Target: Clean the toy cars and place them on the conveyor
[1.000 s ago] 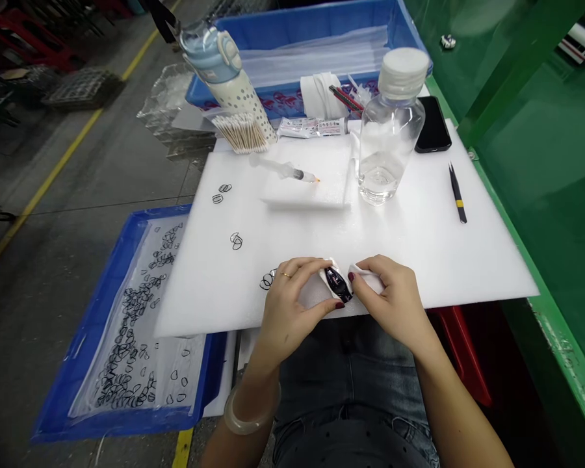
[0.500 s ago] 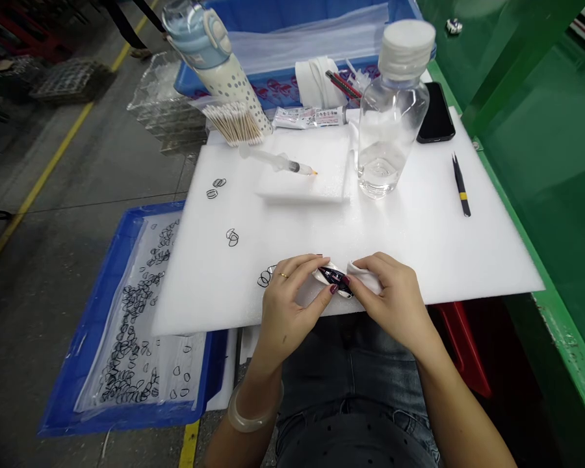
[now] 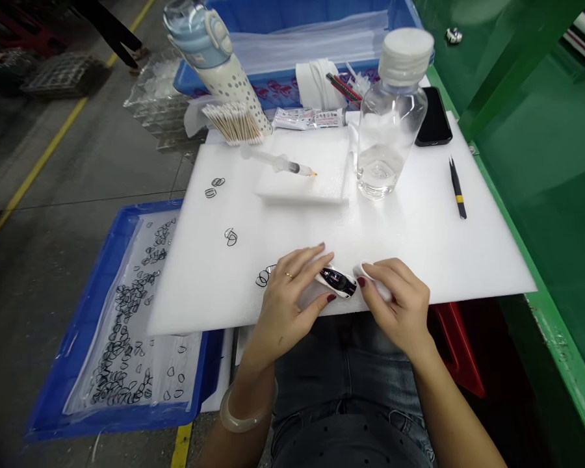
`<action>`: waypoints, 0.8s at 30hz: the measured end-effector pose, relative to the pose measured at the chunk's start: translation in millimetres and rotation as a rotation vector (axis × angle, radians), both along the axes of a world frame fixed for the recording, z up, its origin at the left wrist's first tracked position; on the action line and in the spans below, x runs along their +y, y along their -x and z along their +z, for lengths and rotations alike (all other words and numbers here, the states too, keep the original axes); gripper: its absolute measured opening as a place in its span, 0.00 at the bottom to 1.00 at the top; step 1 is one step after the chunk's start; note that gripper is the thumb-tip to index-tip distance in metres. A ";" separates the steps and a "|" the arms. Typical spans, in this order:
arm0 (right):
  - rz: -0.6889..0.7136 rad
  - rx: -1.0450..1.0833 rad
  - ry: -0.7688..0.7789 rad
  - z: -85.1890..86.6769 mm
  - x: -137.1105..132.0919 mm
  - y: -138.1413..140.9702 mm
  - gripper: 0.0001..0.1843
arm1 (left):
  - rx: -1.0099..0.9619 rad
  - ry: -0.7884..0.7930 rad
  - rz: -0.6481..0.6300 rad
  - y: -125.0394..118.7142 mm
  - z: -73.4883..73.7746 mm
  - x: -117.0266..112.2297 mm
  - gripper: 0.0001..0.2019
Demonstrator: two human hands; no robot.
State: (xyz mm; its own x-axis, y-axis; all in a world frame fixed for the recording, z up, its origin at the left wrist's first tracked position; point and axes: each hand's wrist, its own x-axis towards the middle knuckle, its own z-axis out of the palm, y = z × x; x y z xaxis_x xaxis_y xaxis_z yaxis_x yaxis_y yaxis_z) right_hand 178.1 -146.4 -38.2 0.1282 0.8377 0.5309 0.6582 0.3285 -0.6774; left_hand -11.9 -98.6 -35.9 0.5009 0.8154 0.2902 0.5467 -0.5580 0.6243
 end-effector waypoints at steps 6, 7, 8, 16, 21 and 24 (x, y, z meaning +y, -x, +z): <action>-0.021 -0.297 -0.183 -14.5 -16.7 2.0 0.15 | -0.057 0.011 0.077 -3.0 -0.8 -1.1 0.16; 0.004 -0.328 -0.172 -15.2 -17.9 3.3 0.14 | -0.059 0.013 0.080 -3.6 -0.7 -1.3 0.16; 0.022 -0.350 -0.161 -15.6 -18.5 5.0 0.14 | -0.058 0.016 0.081 -3.9 -0.6 -1.3 0.15; 0.021 -0.351 0.118 5.4 11.6 4.6 0.11 | -0.047 0.005 0.046 -1.7 -1.5 -0.8 0.15; -0.134 -0.517 0.046 38.7 28.8 -20.0 0.14 | -0.038 0.004 0.076 -3.8 -1.6 -1.9 0.12; -0.102 -0.525 -0.021 39.0 15.8 -18.6 0.09 | -0.037 -0.002 0.089 -6.1 -0.9 -2.2 0.11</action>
